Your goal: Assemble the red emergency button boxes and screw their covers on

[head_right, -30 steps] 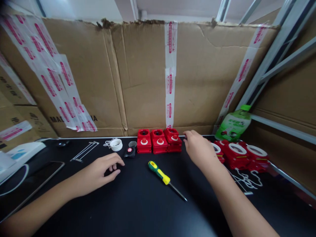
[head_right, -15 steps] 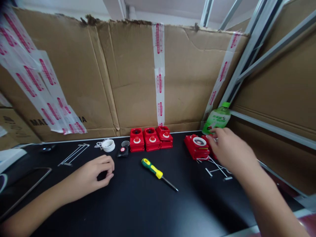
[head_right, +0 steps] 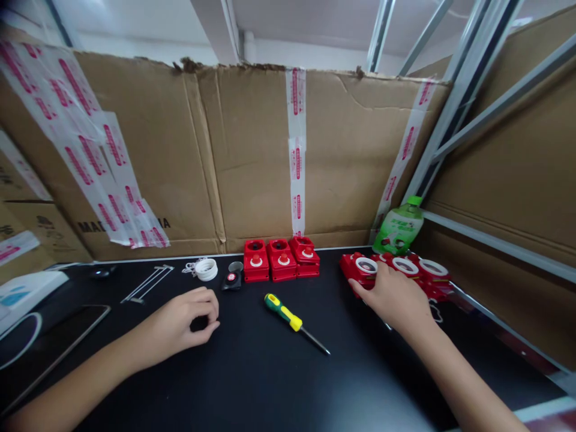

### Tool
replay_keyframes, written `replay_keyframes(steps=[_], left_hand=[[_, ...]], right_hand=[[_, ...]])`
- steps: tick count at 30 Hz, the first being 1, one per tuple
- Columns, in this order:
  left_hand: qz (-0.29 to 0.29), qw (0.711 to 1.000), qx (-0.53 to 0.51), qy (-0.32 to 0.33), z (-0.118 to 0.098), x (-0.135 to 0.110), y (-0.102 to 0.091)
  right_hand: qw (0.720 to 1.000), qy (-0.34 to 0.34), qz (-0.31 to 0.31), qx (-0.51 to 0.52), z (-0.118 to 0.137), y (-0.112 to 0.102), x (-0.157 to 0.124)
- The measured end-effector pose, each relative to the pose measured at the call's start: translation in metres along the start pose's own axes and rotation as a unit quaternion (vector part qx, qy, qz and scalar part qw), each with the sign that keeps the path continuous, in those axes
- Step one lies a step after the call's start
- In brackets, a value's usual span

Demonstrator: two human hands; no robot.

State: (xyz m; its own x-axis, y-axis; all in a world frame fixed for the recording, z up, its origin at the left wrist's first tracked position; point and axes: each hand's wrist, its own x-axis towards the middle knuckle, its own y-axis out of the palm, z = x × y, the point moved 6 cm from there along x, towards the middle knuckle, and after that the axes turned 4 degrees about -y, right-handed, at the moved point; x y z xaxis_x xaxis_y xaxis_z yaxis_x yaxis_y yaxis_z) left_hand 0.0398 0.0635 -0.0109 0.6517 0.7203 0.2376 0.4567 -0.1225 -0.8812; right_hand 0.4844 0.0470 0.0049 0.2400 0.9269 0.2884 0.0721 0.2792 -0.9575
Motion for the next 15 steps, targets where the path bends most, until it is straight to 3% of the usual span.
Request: replay_keyframes(steps=[6, 15], left_hand=[[0.004, 1.000, 0.004, 0.006, -0.003, -0.001, 0.000], [0.010, 1.000, 0.011, 0.019, -0.004, -0.001, 0.000]], right_hand=[[0.997, 0.041, 0.015, 0.064, -0.004, -0.006, 0.006], [0.974, 0.105, -0.054, 0.195, -0.017, -0.068, 0.000]])
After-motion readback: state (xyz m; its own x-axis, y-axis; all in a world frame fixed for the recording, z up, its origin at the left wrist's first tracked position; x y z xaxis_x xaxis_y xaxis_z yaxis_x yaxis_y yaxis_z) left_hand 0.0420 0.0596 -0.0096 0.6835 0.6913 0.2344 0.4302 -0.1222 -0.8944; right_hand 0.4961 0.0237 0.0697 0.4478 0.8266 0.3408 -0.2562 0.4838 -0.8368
